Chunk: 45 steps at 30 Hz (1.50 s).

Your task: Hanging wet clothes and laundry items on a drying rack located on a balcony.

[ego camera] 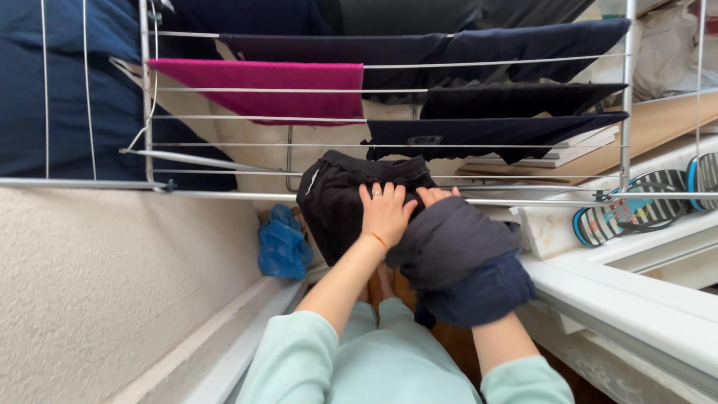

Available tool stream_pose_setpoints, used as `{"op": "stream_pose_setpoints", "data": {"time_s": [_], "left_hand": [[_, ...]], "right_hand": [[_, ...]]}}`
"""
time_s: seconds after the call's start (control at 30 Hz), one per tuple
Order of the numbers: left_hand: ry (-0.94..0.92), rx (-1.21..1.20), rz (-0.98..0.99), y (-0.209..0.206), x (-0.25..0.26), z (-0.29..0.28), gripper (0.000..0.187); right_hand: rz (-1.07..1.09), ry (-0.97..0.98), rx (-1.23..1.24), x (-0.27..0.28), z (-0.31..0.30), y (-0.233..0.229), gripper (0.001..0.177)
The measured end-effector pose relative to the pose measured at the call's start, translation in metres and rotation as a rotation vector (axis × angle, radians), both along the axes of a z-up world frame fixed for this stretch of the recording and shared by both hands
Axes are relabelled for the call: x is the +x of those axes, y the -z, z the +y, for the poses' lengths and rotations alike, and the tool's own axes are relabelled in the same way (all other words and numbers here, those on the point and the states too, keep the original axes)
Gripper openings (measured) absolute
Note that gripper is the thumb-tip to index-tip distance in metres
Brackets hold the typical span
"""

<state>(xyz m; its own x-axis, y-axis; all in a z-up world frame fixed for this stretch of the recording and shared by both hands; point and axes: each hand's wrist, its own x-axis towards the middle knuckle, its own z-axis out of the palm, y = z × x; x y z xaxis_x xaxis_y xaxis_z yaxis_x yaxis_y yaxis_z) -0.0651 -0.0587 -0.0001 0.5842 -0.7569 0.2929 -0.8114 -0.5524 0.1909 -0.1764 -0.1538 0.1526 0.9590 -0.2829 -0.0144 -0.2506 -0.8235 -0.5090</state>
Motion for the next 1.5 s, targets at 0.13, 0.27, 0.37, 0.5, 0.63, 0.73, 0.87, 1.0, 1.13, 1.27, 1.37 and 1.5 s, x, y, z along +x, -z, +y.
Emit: {"op": "stream_pose_setpoints", "data": {"time_s": [0.13,0.27,0.37,0.5,0.63,0.73,0.87,1.0,1.13,1.27,1.37,1.5], "left_hand": [[0.255,0.106,0.421,0.01,0.044,0.041,0.024],[0.072,-0.201,0.217,-0.016,0.065,0.076,0.022],[0.064,-0.153,0.015,-0.019,0.066,0.077,0.025],[-0.032,0.152,0.317,0.019,0.086,0.057,0.041],[-0.09,0.522,0.531,0.02,0.103,0.042,0.049],[-0.126,0.551,0.602,-0.003,0.105,0.044,0.043],[0.126,0.105,0.347,0.004,0.087,0.068,0.035],[0.198,-0.166,0.165,-0.008,0.071,0.077,0.045],[0.195,-0.324,0.277,-0.083,0.047,0.048,0.047],[0.347,-0.385,0.573,-0.151,0.011,0.009,0.044],[0.395,0.049,0.706,-0.155,-0.015,-0.023,0.07],[0.567,0.769,0.856,-0.092,-0.042,-0.051,0.122]], "right_hand": [[0.081,-0.005,-0.032,0.018,-0.004,0.003,0.049],[0.194,0.026,-0.072,0.031,-0.001,0.002,0.046],[0.257,0.05,-0.113,0.037,0.001,0.0,0.046],[0.305,0.075,-0.297,0.027,-0.005,0.044,0.03],[0.201,0.081,-0.252,0.022,-0.02,0.089,0.04],[0.187,0.109,-0.274,0.02,-0.03,0.13,0.062],[0.083,0.116,-0.228,0.01,-0.034,0.137,0.067],[0.041,0.026,-0.25,0.007,-0.009,0.028,0.067],[0.028,-0.048,-0.345,0.007,-0.007,-0.037,0.068],[0.031,0.02,-0.162,0.003,-0.006,-0.044,0.064],[0.04,0.072,-0.012,-0.009,-0.014,-0.036,0.061],[0.049,0.118,0.183,-0.023,-0.035,-0.018,0.056]]}}
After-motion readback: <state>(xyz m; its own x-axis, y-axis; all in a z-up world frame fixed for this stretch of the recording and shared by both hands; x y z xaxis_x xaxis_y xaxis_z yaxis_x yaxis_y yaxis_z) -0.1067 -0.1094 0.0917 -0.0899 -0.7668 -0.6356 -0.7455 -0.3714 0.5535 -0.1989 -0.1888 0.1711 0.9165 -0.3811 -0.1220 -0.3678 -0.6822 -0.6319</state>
